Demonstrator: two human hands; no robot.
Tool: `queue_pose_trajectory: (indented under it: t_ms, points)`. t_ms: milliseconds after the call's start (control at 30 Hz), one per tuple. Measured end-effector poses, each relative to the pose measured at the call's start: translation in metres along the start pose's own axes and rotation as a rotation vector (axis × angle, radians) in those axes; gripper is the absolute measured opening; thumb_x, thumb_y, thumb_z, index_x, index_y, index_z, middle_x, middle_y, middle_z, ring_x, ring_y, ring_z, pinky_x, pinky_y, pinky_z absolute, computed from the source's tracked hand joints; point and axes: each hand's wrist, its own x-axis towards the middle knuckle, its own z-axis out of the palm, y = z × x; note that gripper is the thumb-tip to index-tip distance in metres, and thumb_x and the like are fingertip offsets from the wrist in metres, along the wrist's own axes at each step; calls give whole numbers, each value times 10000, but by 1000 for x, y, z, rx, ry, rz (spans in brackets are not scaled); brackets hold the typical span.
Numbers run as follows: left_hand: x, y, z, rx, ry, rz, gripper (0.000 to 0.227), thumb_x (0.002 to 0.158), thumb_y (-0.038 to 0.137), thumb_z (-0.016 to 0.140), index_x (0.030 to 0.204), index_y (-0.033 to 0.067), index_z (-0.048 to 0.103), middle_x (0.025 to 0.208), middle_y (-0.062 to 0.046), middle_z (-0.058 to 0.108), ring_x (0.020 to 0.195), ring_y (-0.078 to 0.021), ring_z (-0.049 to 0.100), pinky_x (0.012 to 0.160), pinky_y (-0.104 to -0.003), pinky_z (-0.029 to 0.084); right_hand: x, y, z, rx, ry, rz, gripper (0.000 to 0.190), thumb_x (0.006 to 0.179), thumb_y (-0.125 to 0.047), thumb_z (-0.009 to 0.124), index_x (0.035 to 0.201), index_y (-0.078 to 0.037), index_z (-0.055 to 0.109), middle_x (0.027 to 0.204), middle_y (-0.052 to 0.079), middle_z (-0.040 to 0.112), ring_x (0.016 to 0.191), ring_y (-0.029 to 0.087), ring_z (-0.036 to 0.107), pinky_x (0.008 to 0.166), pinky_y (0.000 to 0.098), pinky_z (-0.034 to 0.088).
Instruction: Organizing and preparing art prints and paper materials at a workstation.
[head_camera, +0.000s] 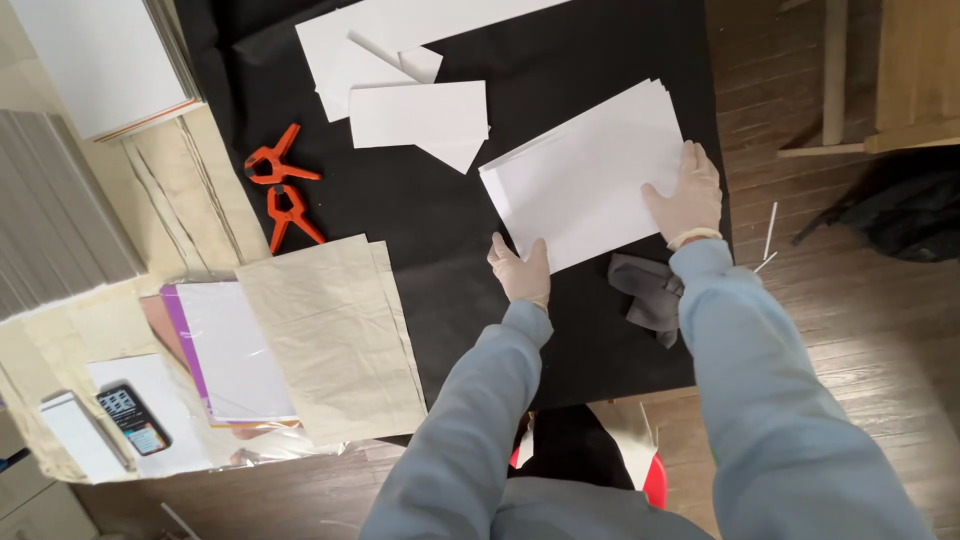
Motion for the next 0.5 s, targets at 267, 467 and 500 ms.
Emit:
queue_pose_trajectory:
  t_ms: [267, 467, 500]
  points:
    - [6, 16, 8, -10, 23, -86, 867, 845, 231, 733, 1558, -2, 297, 1498, -191, 384, 1355, -322, 446, 1124, -389, 421, 14, 5, -3, 109, 67, 92, 751, 839, -222, 814, 1455, 73, 502, 1445, 272, 513, 1273, 433, 528, 1066, 499, 467]
    - [34, 7, 3, -305, -4, -334, 648, 816, 138, 712, 1405, -20, 493, 1193, -164, 680, 1057, -250, 679, 934, -369, 551, 28, -16, -40, 367, -20, 374, 545, 771, -105, 759, 1284, 21, 627, 1226, 189, 665, 1056, 286, 690, 923, 409, 577]
    - [39, 0, 4, -295, -28, -343, 577, 828, 124, 723, 1359, -43, 569, 1145, -136, 699, 1026, -230, 690, 914, -360, 552, 27, -15, -41, 368, -41, 380, 498, 756, -72, 766, 1230, 27, 648, 1219, 182, 652, 1030, 269, 697, 894, 395, 589]
